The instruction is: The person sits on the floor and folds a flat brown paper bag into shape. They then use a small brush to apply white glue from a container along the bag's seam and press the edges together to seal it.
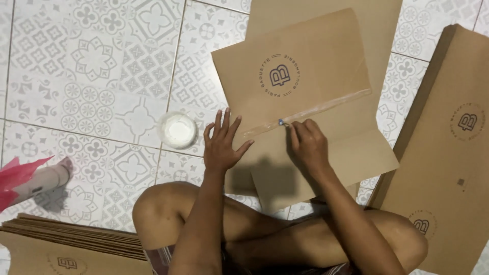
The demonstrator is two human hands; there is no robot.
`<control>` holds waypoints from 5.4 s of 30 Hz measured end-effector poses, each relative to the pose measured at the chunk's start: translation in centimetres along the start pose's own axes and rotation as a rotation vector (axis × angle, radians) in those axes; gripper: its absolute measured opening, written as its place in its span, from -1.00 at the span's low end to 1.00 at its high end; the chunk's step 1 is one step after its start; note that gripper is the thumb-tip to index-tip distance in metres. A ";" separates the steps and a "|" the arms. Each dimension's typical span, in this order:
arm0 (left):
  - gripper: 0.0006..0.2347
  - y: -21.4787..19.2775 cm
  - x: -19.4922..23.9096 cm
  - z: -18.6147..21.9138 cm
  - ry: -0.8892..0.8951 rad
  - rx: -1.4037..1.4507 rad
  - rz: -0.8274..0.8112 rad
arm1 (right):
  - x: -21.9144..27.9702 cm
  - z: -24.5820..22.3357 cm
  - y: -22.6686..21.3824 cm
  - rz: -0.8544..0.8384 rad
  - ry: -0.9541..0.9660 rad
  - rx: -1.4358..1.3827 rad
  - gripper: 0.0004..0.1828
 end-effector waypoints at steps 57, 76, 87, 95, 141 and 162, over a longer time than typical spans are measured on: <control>-0.34 0.5 0.0 -0.2 -0.007 -0.015 -0.018 | 1.4 2.0 2.0 -0.018 0.179 -0.173 -0.93; -0.35 0.9 0.0 -0.4 0.003 0.013 -0.008 | 0.1 -5.3 6.9 -0.035 0.079 -0.386 -0.99; -0.34 0.2 -0.1 -0.1 -0.012 -0.005 -0.022 | 0.8 -0.9 5.9 -0.042 0.155 -0.334 -0.95; -0.33 0.6 0.0 -0.3 -0.017 0.011 -0.020 | -0.5 -3.7 6.3 -0.088 0.201 -0.438 -0.92; -0.34 0.1 -0.1 0.1 0.000 -0.018 0.010 | 1.1 0.5 4.6 -0.101 0.163 -0.179 -0.88; -0.35 0.6 0.0 -0.2 -0.033 -0.030 -0.050 | 0.7 1.7 0.2 -0.067 0.202 -0.097 -0.90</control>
Point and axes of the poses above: each hand's wrist, its own x-axis away from the middle knuckle, its own y-axis out of the palm, z = x × y, the point moved 8 cm from there along -x, towards the middle knuckle, and after that the axes turned 13 degrees about -y, right-handed, at the moved point
